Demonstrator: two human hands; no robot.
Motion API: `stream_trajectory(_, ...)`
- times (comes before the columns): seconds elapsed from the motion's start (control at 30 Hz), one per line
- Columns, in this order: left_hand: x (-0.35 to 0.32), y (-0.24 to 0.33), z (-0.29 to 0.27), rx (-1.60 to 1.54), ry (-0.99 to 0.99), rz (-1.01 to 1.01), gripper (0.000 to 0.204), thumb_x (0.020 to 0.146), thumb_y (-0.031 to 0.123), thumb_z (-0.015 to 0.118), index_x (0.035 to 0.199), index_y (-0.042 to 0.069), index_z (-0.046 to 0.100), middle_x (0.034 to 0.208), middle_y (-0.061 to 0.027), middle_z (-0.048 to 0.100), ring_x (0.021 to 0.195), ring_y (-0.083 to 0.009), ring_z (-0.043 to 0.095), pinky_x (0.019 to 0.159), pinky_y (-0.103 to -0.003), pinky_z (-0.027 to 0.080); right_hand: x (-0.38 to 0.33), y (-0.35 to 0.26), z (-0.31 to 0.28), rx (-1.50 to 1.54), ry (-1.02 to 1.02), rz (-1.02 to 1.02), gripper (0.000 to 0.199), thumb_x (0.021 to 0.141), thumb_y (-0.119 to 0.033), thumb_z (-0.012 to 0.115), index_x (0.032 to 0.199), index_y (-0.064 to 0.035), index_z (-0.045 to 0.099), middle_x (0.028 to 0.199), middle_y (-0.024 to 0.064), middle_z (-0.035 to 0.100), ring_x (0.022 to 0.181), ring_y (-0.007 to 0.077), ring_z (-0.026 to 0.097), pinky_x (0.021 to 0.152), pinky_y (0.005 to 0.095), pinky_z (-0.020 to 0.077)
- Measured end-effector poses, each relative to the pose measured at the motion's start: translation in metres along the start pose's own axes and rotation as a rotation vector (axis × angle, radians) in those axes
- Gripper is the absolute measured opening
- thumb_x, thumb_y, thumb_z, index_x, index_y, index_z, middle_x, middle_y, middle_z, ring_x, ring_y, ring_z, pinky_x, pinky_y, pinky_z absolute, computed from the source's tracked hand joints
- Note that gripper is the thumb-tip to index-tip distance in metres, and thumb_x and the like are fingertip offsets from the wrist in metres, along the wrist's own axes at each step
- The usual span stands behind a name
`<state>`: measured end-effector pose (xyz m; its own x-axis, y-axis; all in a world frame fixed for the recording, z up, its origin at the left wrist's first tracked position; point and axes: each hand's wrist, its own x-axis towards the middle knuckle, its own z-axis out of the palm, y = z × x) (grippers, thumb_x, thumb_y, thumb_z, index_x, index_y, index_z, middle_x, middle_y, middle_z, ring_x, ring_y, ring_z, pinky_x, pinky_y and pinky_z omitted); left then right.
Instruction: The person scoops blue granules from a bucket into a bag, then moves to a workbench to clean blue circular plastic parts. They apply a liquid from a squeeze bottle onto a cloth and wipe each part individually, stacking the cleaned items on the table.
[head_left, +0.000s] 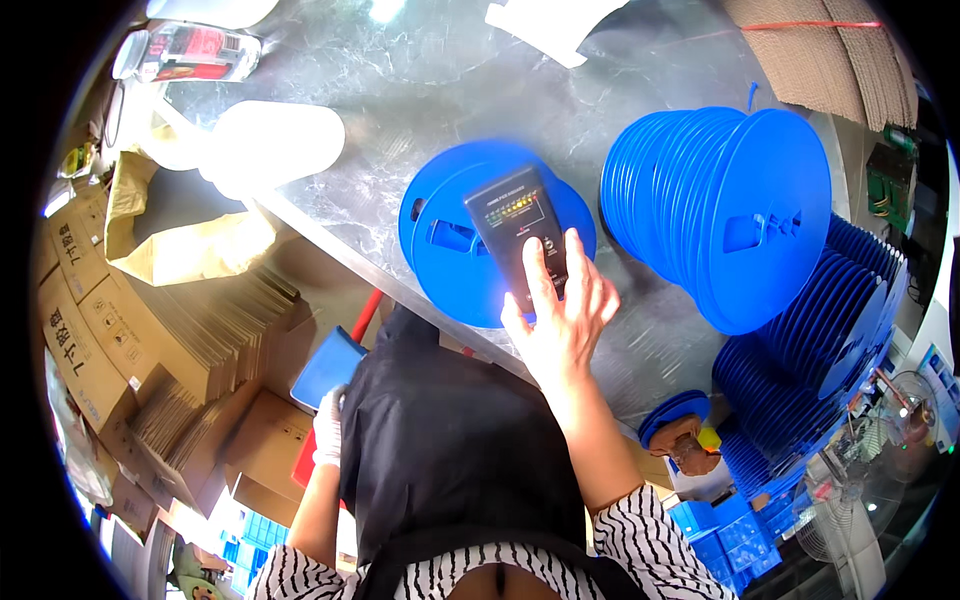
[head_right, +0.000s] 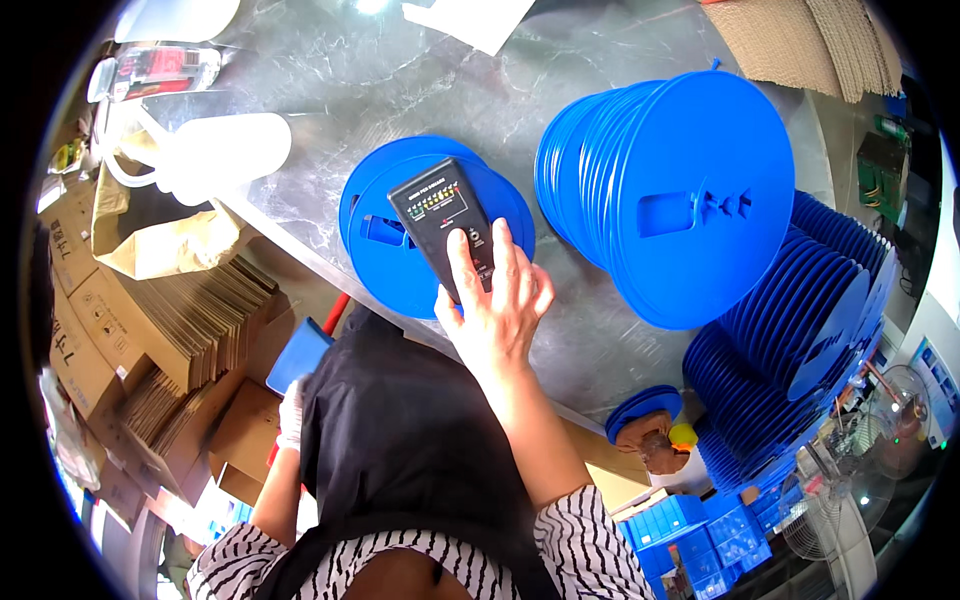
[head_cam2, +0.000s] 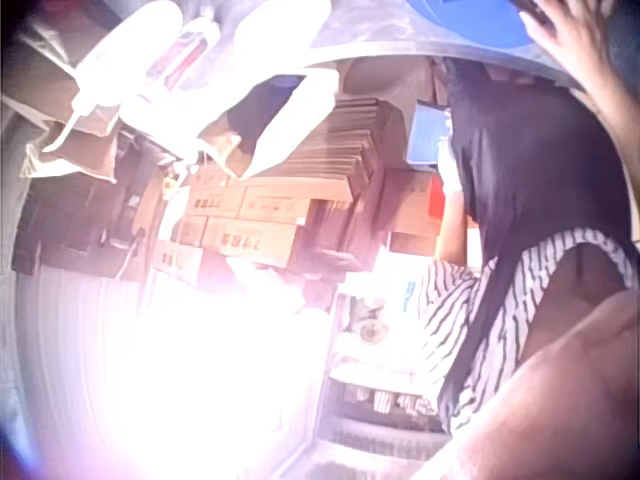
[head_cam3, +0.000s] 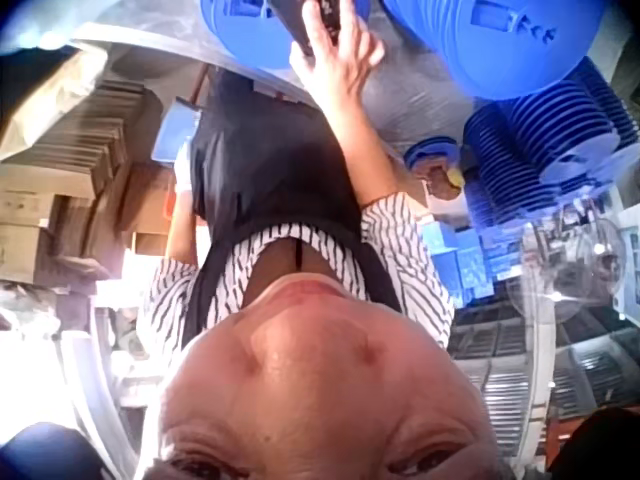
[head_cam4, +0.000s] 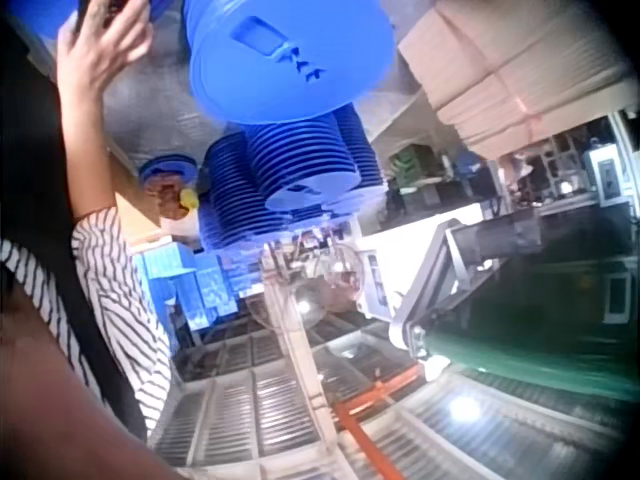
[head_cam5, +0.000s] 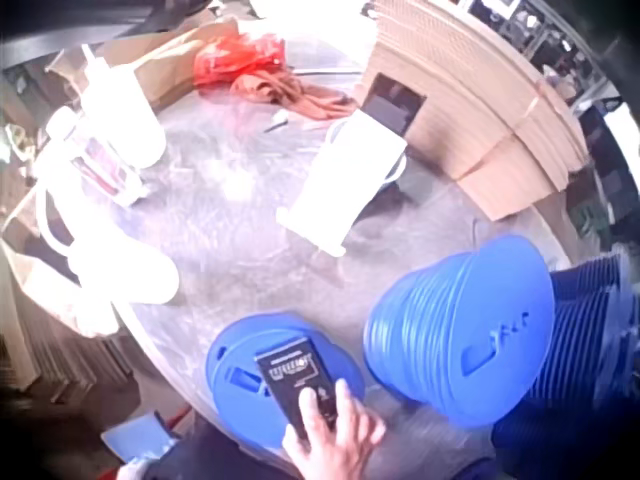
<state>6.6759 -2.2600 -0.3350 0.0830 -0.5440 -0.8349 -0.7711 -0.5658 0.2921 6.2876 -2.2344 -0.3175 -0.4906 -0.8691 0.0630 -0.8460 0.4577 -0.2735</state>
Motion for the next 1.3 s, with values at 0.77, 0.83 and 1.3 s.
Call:
stream_trajectory(0.77, 0.13, 0.174, 0.023, 0.794, -0.01, 1.78, 0.032, 0.056, 0.006, 0.064, 0.087, 0.007, 0.063, 0.086, -0.0088, 0.065, 0.082, -0.0291, 0.063, 0.078, -0.042, 0.049, -0.006, -0.002, -0.002, 0.044, 0.124, -0.075, 0.072, 0.067, -0.024, 0.071, 0.136, -0.0237, 0.05, 0.138, 0.0174, 0.044, 0.113, 0.0292, 0.051, 0.1, 0.0561, 0.0303)
stream_trajectory(0.83, 0.129, 0.171, 0.028, 0.688, 0.005, 1.844, 0.033, 0.055, 0.006, 0.064, 0.088, 0.006, 0.064, 0.087, -0.0091, 0.065, 0.085, -0.0292, 0.063, 0.084, -0.043, 0.049, -0.006, -0.005, 0.0, 0.014, 0.161, -0.09, 0.072, 0.068, -0.024, 0.071, 0.136, -0.0232, 0.05, 0.138, 0.0166, 0.045, 0.115, 0.0295, 0.05, 0.101, 0.0563, 0.0298)
stream_trajectory(1.3, 0.126, 0.12, -0.003, 0.273, 0.133, 1.969, 0.029, 0.065, 0.001, 0.065, 0.093, 0.011, 0.063, 0.088, -0.0061, 0.065, 0.089, -0.0257, 0.063, 0.097, -0.046, 0.046, -0.01, -0.023, 0.006, 0.06, 0.225, -0.063, 0.074, 0.067, -0.019, 0.072, 0.138, -0.019, 0.05, 0.136, 0.0196, 0.046, 0.116, 0.0374, 0.047, 0.101, 0.0451, 0.0394)
